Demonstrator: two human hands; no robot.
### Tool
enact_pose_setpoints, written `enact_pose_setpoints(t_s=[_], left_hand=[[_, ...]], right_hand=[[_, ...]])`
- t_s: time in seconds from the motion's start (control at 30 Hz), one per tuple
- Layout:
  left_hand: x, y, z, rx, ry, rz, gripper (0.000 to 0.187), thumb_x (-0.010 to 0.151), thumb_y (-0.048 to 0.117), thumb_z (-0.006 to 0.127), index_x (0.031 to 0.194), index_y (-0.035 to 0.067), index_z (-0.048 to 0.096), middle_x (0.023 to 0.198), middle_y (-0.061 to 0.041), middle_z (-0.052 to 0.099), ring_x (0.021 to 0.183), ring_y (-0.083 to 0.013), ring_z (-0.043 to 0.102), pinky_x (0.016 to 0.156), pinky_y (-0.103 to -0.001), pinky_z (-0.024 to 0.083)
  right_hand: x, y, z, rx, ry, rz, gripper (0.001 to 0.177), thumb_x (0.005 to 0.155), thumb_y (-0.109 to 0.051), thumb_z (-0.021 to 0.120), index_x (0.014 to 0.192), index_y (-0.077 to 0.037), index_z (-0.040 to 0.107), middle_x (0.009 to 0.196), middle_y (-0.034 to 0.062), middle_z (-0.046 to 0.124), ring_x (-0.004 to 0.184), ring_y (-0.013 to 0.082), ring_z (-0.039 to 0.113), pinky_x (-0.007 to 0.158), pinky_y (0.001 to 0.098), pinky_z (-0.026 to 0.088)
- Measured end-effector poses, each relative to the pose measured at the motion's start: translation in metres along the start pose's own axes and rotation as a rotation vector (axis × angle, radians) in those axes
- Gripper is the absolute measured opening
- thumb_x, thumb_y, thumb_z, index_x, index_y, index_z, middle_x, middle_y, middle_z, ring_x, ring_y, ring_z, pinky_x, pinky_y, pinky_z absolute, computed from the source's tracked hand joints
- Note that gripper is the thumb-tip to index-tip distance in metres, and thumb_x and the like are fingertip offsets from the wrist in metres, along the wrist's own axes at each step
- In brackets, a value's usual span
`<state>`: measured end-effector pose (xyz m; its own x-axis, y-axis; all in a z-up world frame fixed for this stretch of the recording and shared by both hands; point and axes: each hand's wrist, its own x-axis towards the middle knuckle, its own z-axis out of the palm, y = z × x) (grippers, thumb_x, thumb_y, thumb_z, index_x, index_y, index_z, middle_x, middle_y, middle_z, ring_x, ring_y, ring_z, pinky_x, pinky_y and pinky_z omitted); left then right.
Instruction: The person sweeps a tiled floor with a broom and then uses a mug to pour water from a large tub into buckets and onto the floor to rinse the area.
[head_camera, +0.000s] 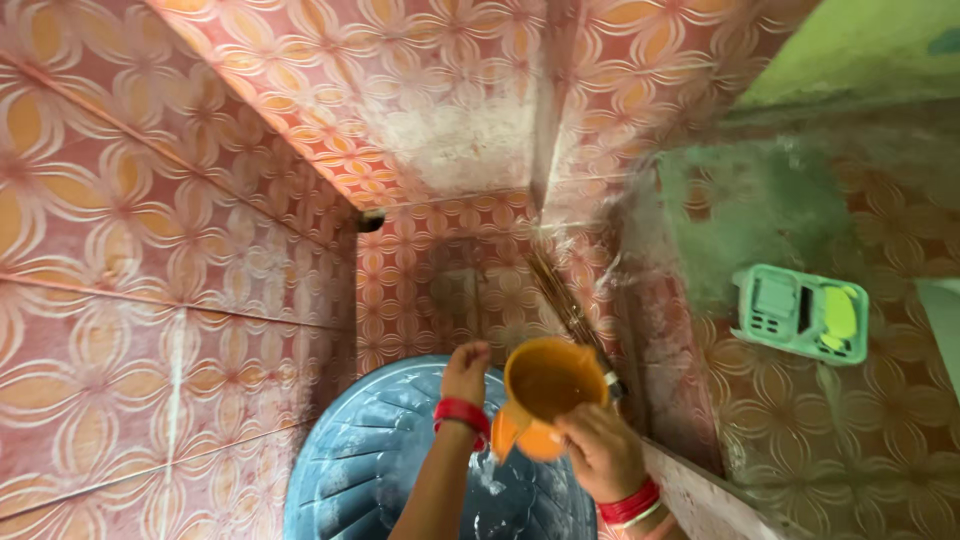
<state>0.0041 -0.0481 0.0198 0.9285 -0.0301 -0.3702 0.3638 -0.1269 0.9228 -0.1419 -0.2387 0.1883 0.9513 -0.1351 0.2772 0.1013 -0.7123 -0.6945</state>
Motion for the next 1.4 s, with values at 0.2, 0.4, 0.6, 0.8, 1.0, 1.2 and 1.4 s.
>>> enact_pose_setpoints(t_s=[0.2,0.4,0.6,0.8,1.0,1.2,1.4], left_hand=[[0.013,-0.034,-0.045,0.059,-0.071,-0.109,0.028,0.089,0.013,0.065,0.114,0.003,0.073,0.103,-0.007,0.078,0.088,-0.0134,0.070,0.081,-0.029,0.057],[0.065,0.098,-0.042,0.049,0.037,0.022,0.025,0.092,0.016,0.066,0.113,0.005,0.073,0.100,-0.004,0.076,0.088,-0.0113,0.068,0.079,-0.028,0.055],[0.053,0.162,-0.056,-0.001,0.121,0.168,0.024,0.090,0.007,0.060,0.109,0.005,0.075,0.098,-0.002,0.078,0.092,-0.0106,0.071,0.084,-0.026,0.055],[0.032,0.066,-0.074,-0.027,0.208,0.013,0.024,0.087,0.008,0.067,0.108,0.005,0.076,0.096,-0.004,0.077,0.085,-0.0122,0.069,0.079,-0.028,0.056],[-0.038,-0.087,-0.119,0.173,0.189,-0.192,0.031,0.085,0.013,0.062,0.112,0.007,0.077,0.101,-0.005,0.080,0.084,-0.0144,0.072,0.078,-0.028,0.056],[-0.124,-0.127,-0.141,0.201,0.141,-0.502,0.033,0.085,0.015,0.063,0.114,0.008,0.075,0.105,-0.011,0.080,0.098,-0.0178,0.075,0.088,-0.031,0.056],[-0.157,-0.117,-0.149,0.260,0.174,-0.589,0.030,0.087,0.020,0.064,0.113,0.010,0.076,0.107,-0.010,0.079,0.104,-0.0209,0.074,0.093,-0.033,0.055]], right_hand=[[0.034,0.058,0.064,-0.079,-0.640,0.588,0.021,0.093,-0.035,0.069,0.099,-0.014,0.073,0.091,0.0127,0.073,0.086,0.0302,0.072,0.078,0.0431,0.053],[0.246,0.100,0.006,0.434,-0.152,0.353,0.014,0.090,-0.017,0.072,0.100,-0.007,0.075,0.091,0.0022,0.073,0.087,0.0140,0.066,0.083,0.0335,0.052],[0.288,-0.002,-0.101,0.550,-0.312,0.192,0.022,0.098,-0.023,0.070,0.105,-0.002,0.073,0.093,-0.0035,0.067,0.088,0.0079,0.058,0.083,0.0284,0.048],[0.174,-0.054,-0.021,0.101,-0.602,0.203,0.028,0.087,-0.036,0.071,0.097,-0.010,0.073,0.082,0.0077,0.076,0.076,0.0202,0.072,0.075,0.0363,0.055],[0.015,-0.021,0.103,0.082,-0.841,0.209,0.018,0.088,-0.027,0.069,0.098,-0.012,0.071,0.086,0.0138,0.073,0.083,0.0328,0.072,0.074,0.0426,0.056],[-0.083,0.014,0.178,0.032,-0.700,0.150,0.016,0.082,-0.015,0.071,0.097,-0.012,0.073,0.091,0.0111,0.073,0.094,0.0350,0.067,0.083,0.0452,0.053],[-0.105,0.020,0.205,-0.159,-0.814,0.046,0.027,0.087,-0.018,0.070,0.113,-0.016,0.070,0.114,0.0035,0.071,0.116,0.0264,0.061,0.101,0.0432,0.044]])
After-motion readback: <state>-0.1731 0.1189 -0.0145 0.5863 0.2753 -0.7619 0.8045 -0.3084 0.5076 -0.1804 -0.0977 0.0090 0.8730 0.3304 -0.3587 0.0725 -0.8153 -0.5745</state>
